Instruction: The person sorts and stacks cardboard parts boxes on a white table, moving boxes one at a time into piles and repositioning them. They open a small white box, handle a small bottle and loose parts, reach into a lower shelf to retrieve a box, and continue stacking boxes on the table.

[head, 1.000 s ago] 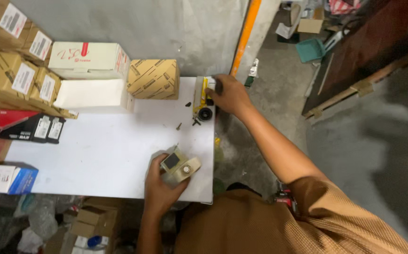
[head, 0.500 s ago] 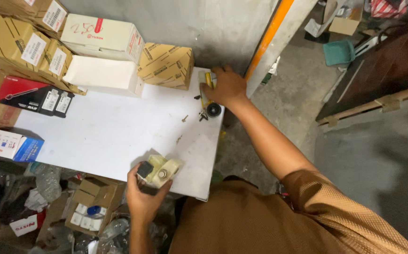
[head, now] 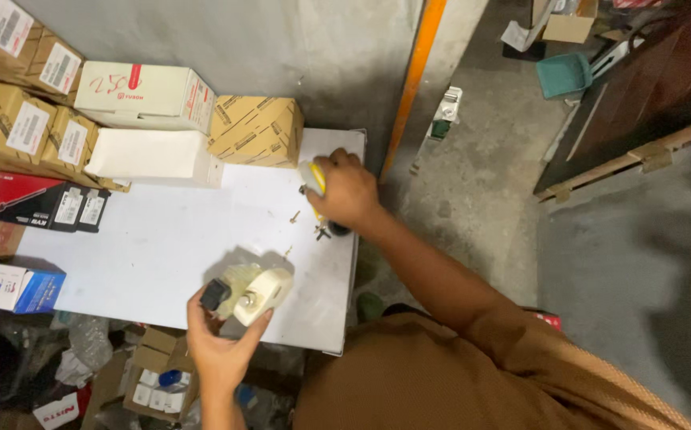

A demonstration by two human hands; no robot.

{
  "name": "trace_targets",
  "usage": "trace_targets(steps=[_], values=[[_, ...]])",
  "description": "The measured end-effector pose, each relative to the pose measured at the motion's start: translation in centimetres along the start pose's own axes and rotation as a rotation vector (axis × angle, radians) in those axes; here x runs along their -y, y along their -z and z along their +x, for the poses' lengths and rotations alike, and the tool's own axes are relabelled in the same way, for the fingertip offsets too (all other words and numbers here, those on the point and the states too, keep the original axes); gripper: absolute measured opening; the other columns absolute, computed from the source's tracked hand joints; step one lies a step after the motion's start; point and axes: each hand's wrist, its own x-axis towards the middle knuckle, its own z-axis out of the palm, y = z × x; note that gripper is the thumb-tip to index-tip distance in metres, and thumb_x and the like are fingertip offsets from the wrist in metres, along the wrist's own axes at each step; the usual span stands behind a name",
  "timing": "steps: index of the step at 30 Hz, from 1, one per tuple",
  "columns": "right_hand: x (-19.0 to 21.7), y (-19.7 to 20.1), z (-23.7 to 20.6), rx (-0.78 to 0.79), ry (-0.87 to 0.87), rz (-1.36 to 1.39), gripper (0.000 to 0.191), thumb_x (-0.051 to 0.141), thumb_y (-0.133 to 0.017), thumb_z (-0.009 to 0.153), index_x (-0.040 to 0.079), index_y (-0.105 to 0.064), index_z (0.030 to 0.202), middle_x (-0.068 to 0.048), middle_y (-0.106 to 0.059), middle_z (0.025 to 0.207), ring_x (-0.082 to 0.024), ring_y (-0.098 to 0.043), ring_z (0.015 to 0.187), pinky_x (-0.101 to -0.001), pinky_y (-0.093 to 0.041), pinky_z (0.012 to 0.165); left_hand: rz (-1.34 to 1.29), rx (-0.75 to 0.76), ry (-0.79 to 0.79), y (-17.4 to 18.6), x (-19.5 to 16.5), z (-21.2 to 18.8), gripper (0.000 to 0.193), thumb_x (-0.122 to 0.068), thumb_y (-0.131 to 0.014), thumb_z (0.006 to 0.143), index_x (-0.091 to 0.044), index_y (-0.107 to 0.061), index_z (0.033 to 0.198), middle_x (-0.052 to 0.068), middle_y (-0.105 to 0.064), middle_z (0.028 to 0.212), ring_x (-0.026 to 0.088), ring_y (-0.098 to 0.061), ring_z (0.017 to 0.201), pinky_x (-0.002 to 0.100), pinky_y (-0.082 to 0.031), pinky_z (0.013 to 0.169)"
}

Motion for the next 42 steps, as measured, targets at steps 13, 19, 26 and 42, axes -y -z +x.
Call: trace_targets(steps=[13, 19, 26, 42], values=[[-3.8, 8.2, -0.1, 0.048, 0.338, 0.675, 0.090, 0.010, -0.078, 0.073, 0.007, -0.041, 0.155, -0.018, -0.049, 0.149, -0.031, -0.056, 0.132, -0.0394, -0.051, 0.103, 0.201, 0.372, -0.359, -7.0, -7.4, 17.7, 0.098, -0.022, -0.098, 0.062, 0.001, -0.047, 0.143, 0.015, -0.064, 0.121, 0.026, -0.062, 0.109, 0.039, -0.053, 0.090], [-7.1, 6.2, 2.4, -0.035, 0.316, 0.638, 0.095, 0.017, -0.087, 0.080, 0.006, -0.036, 0.159, -0.020, -0.057, 0.148, -0.032, -0.056, 0.138, -0.0421, -0.046, 0.115, 0.336, 0.638, -0.472, -14.6, -7.0, 23.7, 0.089, -0.029, -0.093, 0.060, -0.003, -0.056, 0.137, 0.021, -0.063, 0.126, 0.036, -0.060, 0.120, 0.042, -0.049, 0.101], [-7.9, 1.2, 3.4, -0.030, 0.077, 0.501, 0.088, 0.022, -0.088, 0.071, 0.009, -0.046, 0.148, -0.019, -0.068, 0.130, -0.033, -0.066, 0.120, -0.0430, -0.053, 0.101, 0.752, 0.612, -0.580, -16.2, -4.1, 26.0, 0.089, -0.031, -0.094, 0.055, -0.007, -0.060, 0.133, 0.020, -0.059, 0.135, 0.040, -0.048, 0.132, 0.049, -0.041, 0.110], [-3.5, 1.8, 0.4, -0.484, 0.093, 0.209, 0.079, 0.024, -0.083, 0.075, 0.005, -0.050, 0.144, -0.017, -0.059, 0.132, -0.038, -0.054, 0.121, -0.0491, -0.040, 0.099, 0.680, 0.319, -0.608, -14.6, -3.8, 21.9, 0.082, -0.025, -0.085, 0.069, -0.001, -0.053, 0.141, 0.021, -0.055, 0.143, 0.041, -0.045, 0.135, 0.051, -0.037, 0.109]])
